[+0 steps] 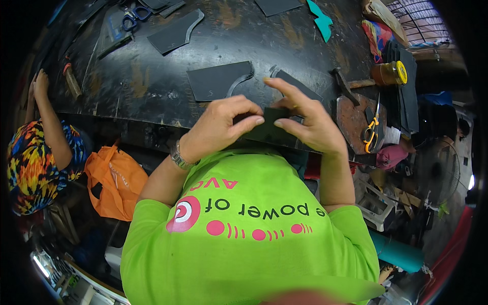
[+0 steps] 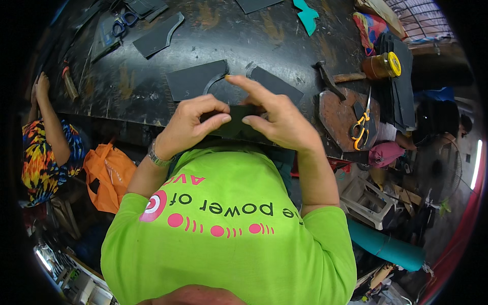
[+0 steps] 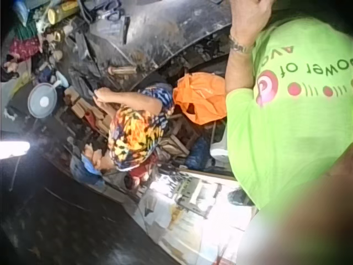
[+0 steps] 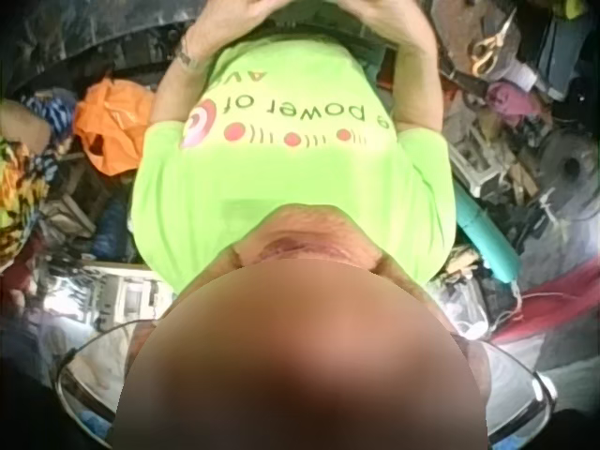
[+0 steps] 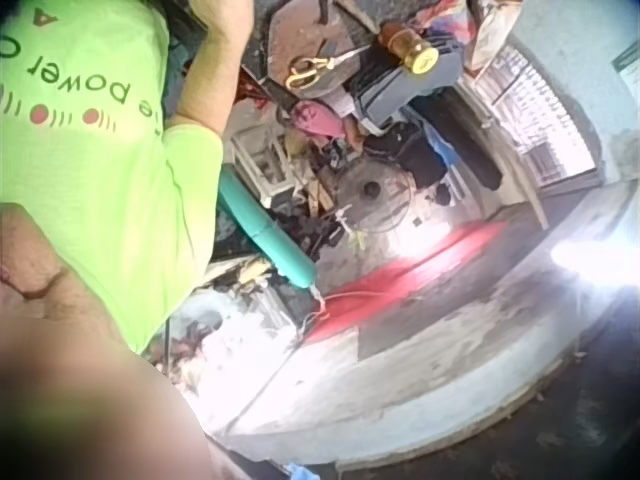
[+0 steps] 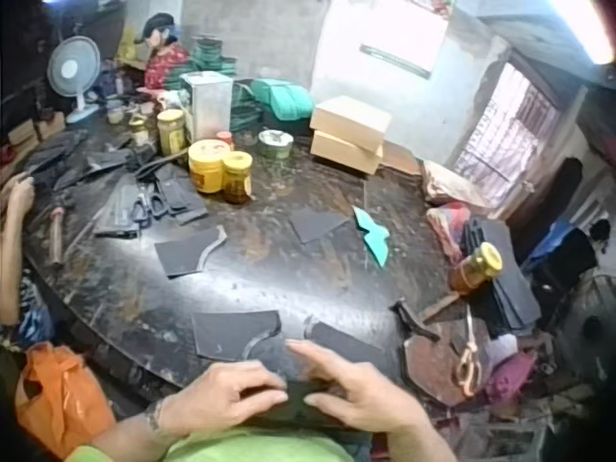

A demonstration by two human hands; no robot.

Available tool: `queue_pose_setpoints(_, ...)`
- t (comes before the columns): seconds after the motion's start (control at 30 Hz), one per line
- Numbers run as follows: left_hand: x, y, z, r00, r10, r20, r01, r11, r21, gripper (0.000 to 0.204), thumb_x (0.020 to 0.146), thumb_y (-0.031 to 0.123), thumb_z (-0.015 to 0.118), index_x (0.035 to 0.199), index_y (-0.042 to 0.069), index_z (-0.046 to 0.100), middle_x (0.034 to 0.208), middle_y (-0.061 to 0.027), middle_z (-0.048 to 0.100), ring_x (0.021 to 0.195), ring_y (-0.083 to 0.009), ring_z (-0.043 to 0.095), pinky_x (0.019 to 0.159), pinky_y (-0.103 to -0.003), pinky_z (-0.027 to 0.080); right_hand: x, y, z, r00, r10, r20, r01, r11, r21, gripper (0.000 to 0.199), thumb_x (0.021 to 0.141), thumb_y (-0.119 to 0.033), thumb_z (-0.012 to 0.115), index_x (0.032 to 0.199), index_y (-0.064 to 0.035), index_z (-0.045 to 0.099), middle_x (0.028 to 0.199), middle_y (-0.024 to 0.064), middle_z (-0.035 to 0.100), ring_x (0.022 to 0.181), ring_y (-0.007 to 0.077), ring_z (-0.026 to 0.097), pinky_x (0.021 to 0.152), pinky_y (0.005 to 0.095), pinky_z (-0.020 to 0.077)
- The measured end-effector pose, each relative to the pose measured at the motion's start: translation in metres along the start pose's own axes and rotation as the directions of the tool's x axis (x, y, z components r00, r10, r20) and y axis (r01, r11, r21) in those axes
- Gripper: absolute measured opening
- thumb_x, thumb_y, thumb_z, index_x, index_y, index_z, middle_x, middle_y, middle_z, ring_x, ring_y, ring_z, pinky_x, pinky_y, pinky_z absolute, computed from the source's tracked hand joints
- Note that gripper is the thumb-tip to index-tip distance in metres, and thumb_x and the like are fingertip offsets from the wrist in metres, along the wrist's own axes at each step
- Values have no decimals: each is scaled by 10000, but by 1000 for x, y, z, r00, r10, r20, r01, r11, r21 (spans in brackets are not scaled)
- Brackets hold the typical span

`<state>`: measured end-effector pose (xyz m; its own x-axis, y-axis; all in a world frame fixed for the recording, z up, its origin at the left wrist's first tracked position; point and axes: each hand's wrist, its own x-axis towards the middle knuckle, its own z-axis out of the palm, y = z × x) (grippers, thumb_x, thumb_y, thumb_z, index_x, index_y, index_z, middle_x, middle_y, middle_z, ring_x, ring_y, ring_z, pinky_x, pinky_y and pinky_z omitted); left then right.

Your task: The person aligns and stacks multiple black leather pieces on a workbench, then uses a hammer to tap the stacked pieces on a wooden block. The person handles the pieces one at a time, aligning edges and stacking them before hammering.

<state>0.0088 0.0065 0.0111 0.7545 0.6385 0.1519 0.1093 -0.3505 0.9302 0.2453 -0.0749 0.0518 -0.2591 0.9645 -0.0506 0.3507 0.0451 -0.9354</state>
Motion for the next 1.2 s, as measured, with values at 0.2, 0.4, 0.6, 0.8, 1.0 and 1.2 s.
queue_pose_setpoints(0.2,28,-35,-26,962,168,-215,-25,839,543,347,876,221,771,1178,65,701,1220,-127,649,1155,-317,592,1010,-431,451,15,41,15,977,186,-108,-143,937,319,817,803,158,603,1548,-133,435,1347,60,578,1027,128,600,930,281,503)
queue_pose_setpoints(0.4,8,-51,-30,991,134,27,-127,831,541,398,873,245,771,1230,84,696,1395,-112,582,1329,-326,486,1139,-468,358,6,51,-22,910,283,-304,-190,934,301,785,798,166,541,1540,-72,441,1297,40,586,915,92,533,861,226,472)
queue_pose_setpoints(0.6,8,-39,-24,963,239,-123,-159,876,455,365,911,246,750,1217,56,687,1291,-132,639,1176,-322,594,1035,-434,464,20,39,-1,964,109,-241,-25,943,331,651,886,42,705,1493,-33,484,1437,55,537,910,73,553,844,237,509)
queue_pose_setpoints(0.8,-1,-18,-8,977,-176,-124,172,984,-44,322,938,154,735,1239,59,672,981,-110,710,803,-172,696,754,-292,569,42,44,5,958,140,-252,-113,986,122,625,923,26,695,1504,-42,474,1181,39,621,884,49,551,799,216,500)
queue_pose_setpoints(1.0,0,-28,1,983,-91,-157,118,978,173,245,906,114,731,1143,62,694,934,-111,685,746,-259,677,698,-345,550,57,55,12,932,109,-347,-113,994,7,591,892,1,718,1444,-127,552,921,7,596,743,59,517,687,234,474)
queue_pose_setpoints(1.2,-2,-34,7,974,21,-226,26,979,204,213,898,71,740,1110,52,727,815,-67,601,617,-148,549,596,-291,466,57,60,15,935,115,-334,-132,991,-27,559,900,55,695,1426,-93,575,1017,-4,584,816,19,522,747,177,464)
